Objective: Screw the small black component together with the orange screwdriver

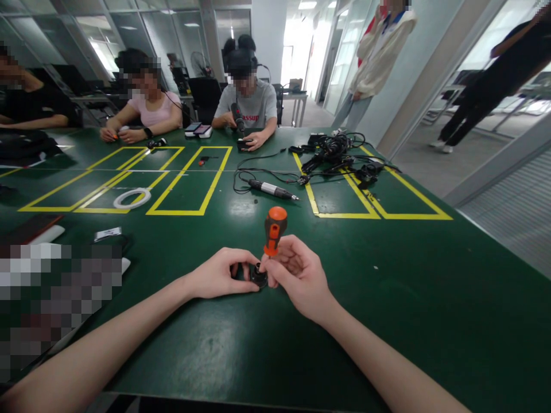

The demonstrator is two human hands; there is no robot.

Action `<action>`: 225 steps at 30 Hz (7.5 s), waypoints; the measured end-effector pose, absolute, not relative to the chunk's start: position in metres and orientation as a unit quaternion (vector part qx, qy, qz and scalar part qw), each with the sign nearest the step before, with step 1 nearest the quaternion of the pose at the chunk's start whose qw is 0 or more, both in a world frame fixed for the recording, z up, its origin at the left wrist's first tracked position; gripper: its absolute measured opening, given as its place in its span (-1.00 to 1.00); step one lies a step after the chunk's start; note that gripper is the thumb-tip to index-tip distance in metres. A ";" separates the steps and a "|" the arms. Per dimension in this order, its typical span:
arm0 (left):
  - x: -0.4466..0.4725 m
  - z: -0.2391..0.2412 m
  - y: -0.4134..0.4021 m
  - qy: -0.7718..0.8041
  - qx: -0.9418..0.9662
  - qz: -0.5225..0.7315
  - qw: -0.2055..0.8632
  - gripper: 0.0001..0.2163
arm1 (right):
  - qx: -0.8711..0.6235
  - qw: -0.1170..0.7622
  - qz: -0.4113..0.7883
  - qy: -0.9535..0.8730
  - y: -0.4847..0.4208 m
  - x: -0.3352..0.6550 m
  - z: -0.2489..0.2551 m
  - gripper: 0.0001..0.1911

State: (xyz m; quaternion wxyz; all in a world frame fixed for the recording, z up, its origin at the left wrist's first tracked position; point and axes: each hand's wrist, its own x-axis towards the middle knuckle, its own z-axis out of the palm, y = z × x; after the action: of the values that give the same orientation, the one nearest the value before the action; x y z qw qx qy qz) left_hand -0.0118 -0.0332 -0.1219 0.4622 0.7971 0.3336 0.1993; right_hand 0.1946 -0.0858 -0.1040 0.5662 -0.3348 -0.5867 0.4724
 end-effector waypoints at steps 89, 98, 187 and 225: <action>-0.012 -0.121 -0.034 0.330 0.800 0.199 0.460 -0.69 | -0.354 0.558 0.478 -0.578 -0.083 0.198 -0.101 -0.64; -0.011 -0.122 -0.033 0.321 0.800 0.205 0.464 -0.69 | -0.344 0.557 0.483 -0.582 -0.084 0.195 -0.103 -0.63; -0.009 -0.121 -0.024 0.322 0.634 0.248 0.658 -0.61 | -0.358 0.653 0.358 -0.563 -0.081 0.195 -0.115 -0.69; -0.010 -0.120 -0.023 0.339 0.639 0.258 0.640 -0.67 | -0.264 0.543 0.152 -0.783 -0.080 0.206 -0.116 -0.83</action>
State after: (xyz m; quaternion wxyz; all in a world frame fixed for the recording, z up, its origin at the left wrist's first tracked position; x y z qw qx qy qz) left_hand -0.0099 -0.0232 -0.1202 0.6400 0.6395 0.3390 0.2579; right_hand 0.2061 -0.0805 -0.1157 0.5425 -0.2635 -0.7831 0.1517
